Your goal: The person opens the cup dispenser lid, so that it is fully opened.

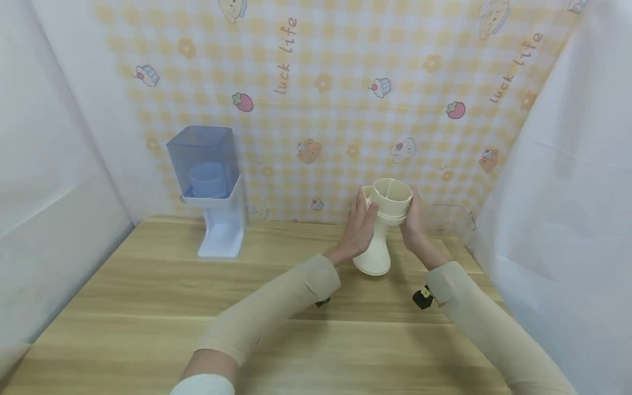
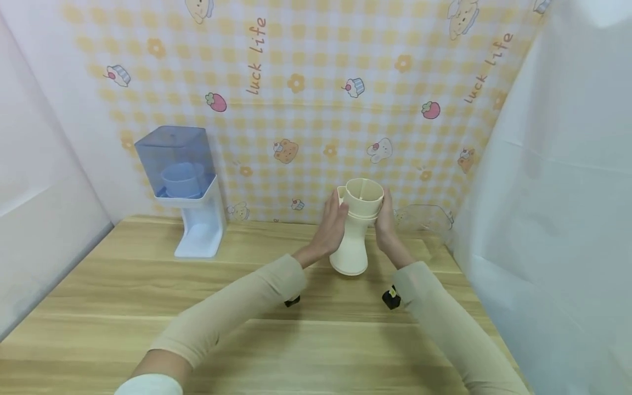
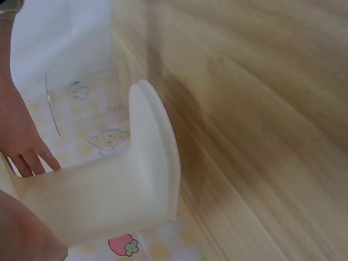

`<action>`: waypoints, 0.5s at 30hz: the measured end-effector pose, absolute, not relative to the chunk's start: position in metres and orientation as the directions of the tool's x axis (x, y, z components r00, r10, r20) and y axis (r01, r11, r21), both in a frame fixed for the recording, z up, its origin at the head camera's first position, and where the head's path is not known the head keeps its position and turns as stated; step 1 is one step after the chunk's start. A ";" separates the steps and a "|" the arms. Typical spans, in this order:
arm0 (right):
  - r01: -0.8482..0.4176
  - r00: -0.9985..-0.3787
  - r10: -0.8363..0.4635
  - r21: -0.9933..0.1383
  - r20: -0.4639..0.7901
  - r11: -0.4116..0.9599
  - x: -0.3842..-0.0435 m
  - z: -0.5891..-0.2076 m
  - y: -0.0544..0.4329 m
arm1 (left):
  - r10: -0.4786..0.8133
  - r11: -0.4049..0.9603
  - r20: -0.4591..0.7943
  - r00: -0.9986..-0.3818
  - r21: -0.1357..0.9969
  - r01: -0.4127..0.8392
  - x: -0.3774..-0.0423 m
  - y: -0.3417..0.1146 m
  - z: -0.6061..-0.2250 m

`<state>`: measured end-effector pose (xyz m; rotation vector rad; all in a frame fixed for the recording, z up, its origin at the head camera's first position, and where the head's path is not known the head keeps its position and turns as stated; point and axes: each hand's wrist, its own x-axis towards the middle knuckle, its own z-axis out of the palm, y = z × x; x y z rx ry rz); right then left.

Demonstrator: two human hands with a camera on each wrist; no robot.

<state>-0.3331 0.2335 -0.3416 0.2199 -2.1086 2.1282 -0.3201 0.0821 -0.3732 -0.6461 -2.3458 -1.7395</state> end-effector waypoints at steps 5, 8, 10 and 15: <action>-0.200 -0.980 -0.001 -0.980 0.200 -0.006 -0.352 -0.346 0.251 | 0.281 0.255 0.343 -0.896 0.874 0.414 -0.343 0.098 -0.377; -0.187 -0.982 0.011 -0.982 0.187 0.009 -0.357 -0.349 0.259 | 0.290 0.276 0.335 -0.896 0.868 0.414 -0.352 0.105 -0.381; -0.168 -0.986 0.021 -0.986 0.168 0.021 -0.358 -0.351 0.263 | 0.301 0.282 0.320 -0.898 0.870 0.405 -0.355 0.109 -0.383; -0.127 -0.991 0.043 -0.991 0.128 0.036 -0.359 -0.354 0.272 | 0.334 0.267 0.313 -0.889 0.873 0.408 -0.361 0.117 -0.387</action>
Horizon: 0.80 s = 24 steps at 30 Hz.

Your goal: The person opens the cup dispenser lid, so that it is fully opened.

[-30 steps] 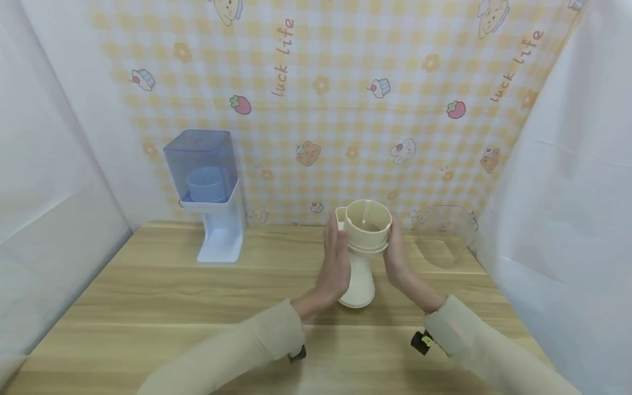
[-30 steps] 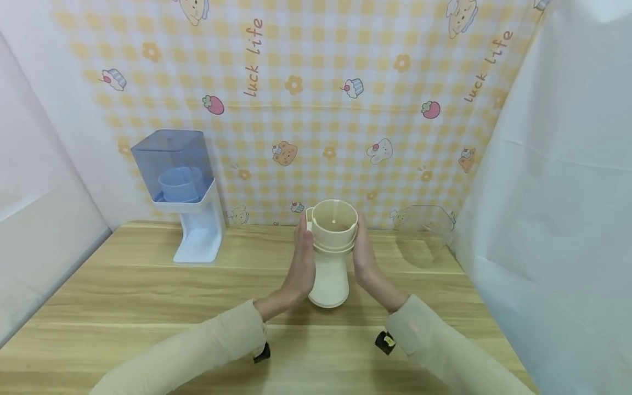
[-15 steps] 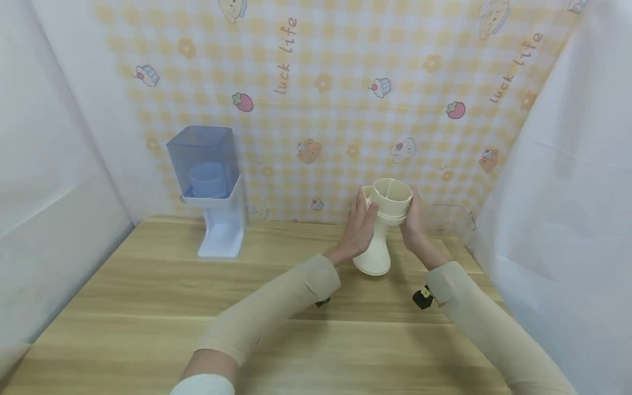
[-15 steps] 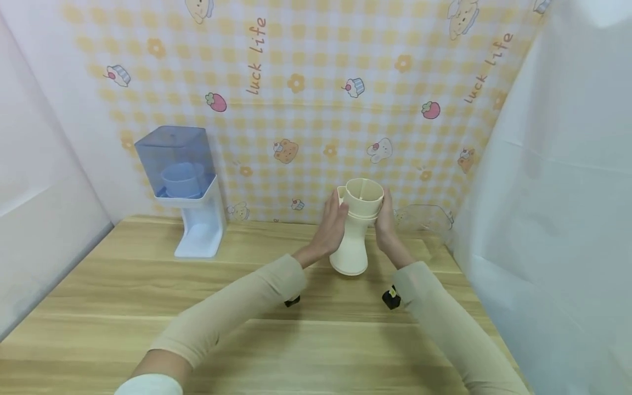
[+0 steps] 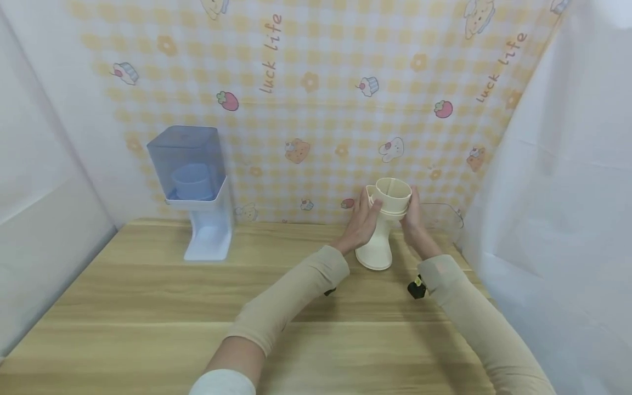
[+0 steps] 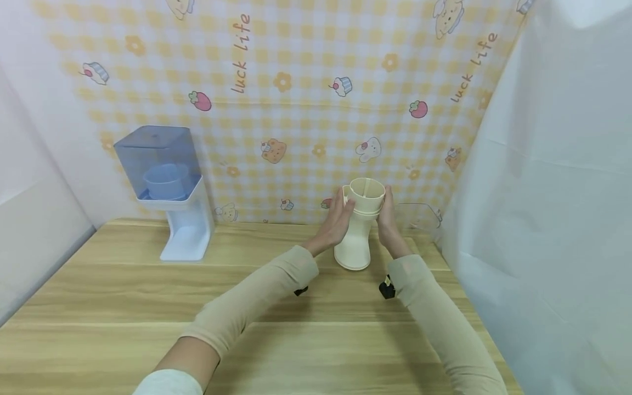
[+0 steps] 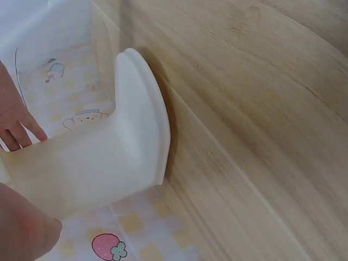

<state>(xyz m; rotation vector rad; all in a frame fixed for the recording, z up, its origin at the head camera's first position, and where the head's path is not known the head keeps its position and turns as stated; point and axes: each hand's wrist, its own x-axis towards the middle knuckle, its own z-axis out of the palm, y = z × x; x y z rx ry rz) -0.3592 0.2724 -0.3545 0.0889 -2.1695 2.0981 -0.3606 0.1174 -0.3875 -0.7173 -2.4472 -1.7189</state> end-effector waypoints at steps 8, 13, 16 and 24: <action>-0.166 -0.986 0.007 -0.986 0.167 0.025 -0.363 -0.360 0.278 | 0.375 0.283 0.313 -0.872 0.858 0.429 -0.363 0.119 -0.393; -0.164 -0.986 -0.031 -0.983 0.163 0.077 -0.365 -0.364 0.284 | 0.358 0.289 0.293 -0.887 0.868 0.404 -0.360 0.120 -0.392; -0.172 -0.984 -0.054 -0.979 0.167 0.110 -0.364 -0.364 0.290 | 0.341 0.270 0.287 -0.895 0.882 0.386 -0.358 0.123 -0.388; -0.122 -0.992 -0.031 -0.986 0.120 0.112 -0.339 -0.362 0.298 | 0.325 0.144 0.418 -0.848 0.864 0.482 -0.344 0.114 -0.383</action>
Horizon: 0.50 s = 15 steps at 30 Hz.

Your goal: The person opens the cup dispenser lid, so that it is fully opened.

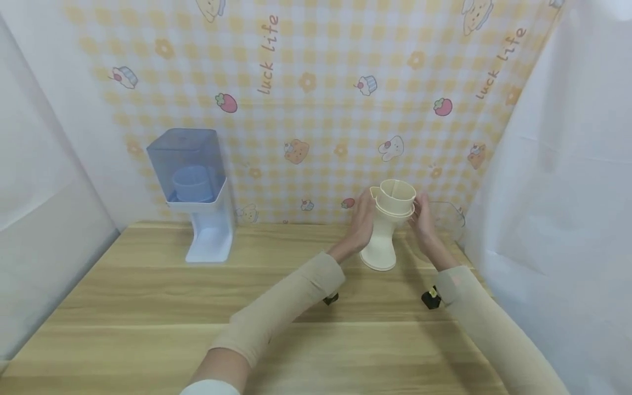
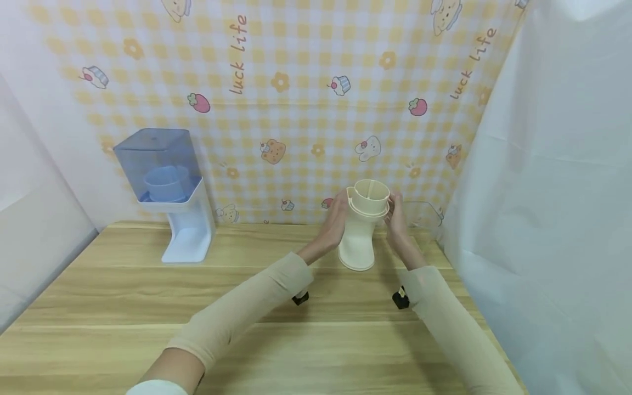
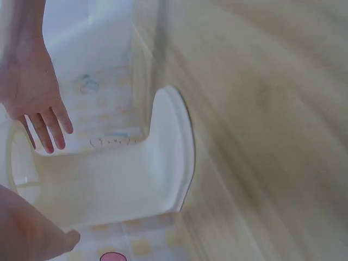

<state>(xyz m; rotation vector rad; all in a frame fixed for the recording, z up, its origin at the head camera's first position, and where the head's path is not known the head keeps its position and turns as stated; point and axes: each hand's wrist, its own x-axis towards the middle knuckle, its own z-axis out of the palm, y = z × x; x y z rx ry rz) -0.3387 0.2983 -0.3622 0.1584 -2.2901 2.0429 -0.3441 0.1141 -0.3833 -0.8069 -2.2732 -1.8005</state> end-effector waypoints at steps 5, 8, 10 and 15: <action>-0.122 -0.992 0.006 -0.973 0.125 0.194 -0.306 -0.357 0.293 | 0.307 0.087 0.409 -0.859 0.887 0.453 -0.312 0.095 -0.390; -0.116 -0.992 0.023 -0.969 0.124 0.219 -0.285 -0.360 0.283 | 0.319 0.079 0.316 -0.894 0.931 0.357 -0.288 0.085 -0.395; -0.096 -0.993 0.042 -0.972 0.108 0.212 -0.271 -0.362 0.275 | 0.330 0.093 0.279 -0.902 0.941 0.325 -0.275 0.078 -0.397; -0.045 -0.996 0.066 -0.976 0.060 0.213 -0.239 -0.364 0.260 | 0.353 0.131 0.222 -0.909 0.950 0.283 -0.245 0.050 -0.396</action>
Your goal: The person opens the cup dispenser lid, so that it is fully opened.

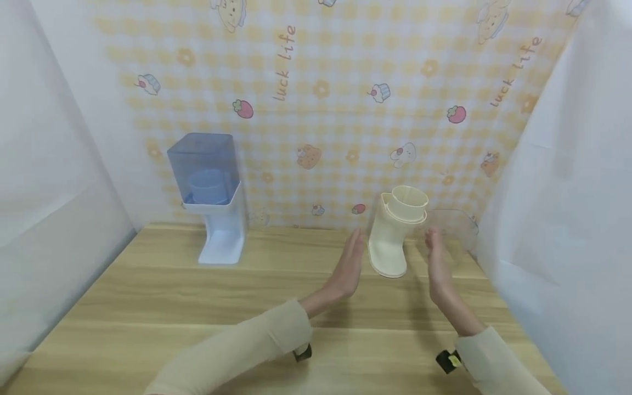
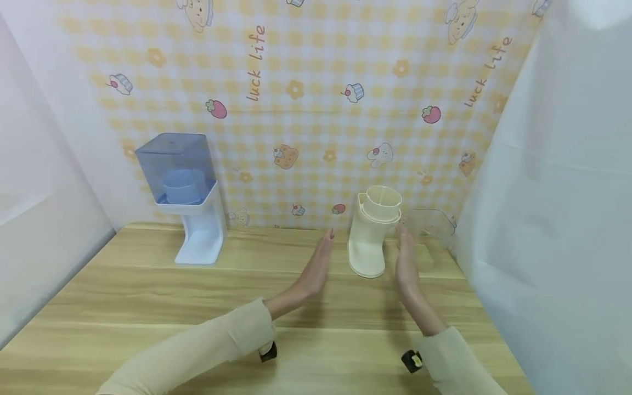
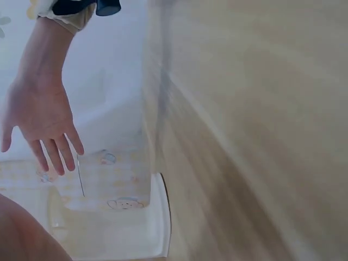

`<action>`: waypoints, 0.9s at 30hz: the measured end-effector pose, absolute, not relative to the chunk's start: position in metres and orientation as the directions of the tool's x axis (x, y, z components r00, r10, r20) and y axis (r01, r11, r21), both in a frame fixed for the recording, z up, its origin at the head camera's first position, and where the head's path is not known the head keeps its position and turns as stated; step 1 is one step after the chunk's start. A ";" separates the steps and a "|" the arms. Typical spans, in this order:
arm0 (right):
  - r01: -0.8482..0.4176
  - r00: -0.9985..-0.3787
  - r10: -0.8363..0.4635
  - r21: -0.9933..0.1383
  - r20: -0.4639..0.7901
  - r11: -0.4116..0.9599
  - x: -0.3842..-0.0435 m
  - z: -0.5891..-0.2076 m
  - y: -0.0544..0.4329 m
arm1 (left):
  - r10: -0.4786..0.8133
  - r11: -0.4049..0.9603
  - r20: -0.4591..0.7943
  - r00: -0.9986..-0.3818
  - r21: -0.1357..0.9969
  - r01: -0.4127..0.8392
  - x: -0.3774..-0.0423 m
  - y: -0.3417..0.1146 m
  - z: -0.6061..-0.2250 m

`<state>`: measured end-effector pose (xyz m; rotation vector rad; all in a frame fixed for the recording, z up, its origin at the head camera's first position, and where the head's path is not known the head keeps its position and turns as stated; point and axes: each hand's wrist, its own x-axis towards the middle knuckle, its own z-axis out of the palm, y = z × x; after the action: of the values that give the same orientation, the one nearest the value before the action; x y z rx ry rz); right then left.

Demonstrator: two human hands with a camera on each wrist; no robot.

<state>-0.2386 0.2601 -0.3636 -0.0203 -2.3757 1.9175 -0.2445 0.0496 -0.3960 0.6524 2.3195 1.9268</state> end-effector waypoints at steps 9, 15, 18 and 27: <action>-0.096 -0.993 -0.092 -0.971 0.078 0.220 -0.213 -0.375 0.220 | 0.339 0.107 0.183 -0.923 0.967 0.231 -0.210 0.009 -0.401; -0.105 -0.981 -0.179 -0.975 0.069 0.197 -0.225 -0.388 0.178 | 0.290 0.102 0.196 -0.937 0.967 0.234 -0.204 -0.012 -0.405; -0.100 -0.974 -0.219 -0.981 0.061 0.168 -0.236 -0.392 0.156 | 0.225 0.110 0.178 -0.958 0.972 0.206 -0.201 -0.036 -0.408; -0.079 -0.965 -0.257 -0.988 0.042 0.134 -0.259 -0.393 0.108 | 0.067 0.149 0.148 -0.987 0.976 0.157 -0.199 -0.091 -0.421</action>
<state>-0.2586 0.1083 -0.3931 0.3679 -2.4645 2.1318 -0.1993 -0.0912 -0.4209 0.2377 2.4326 2.0820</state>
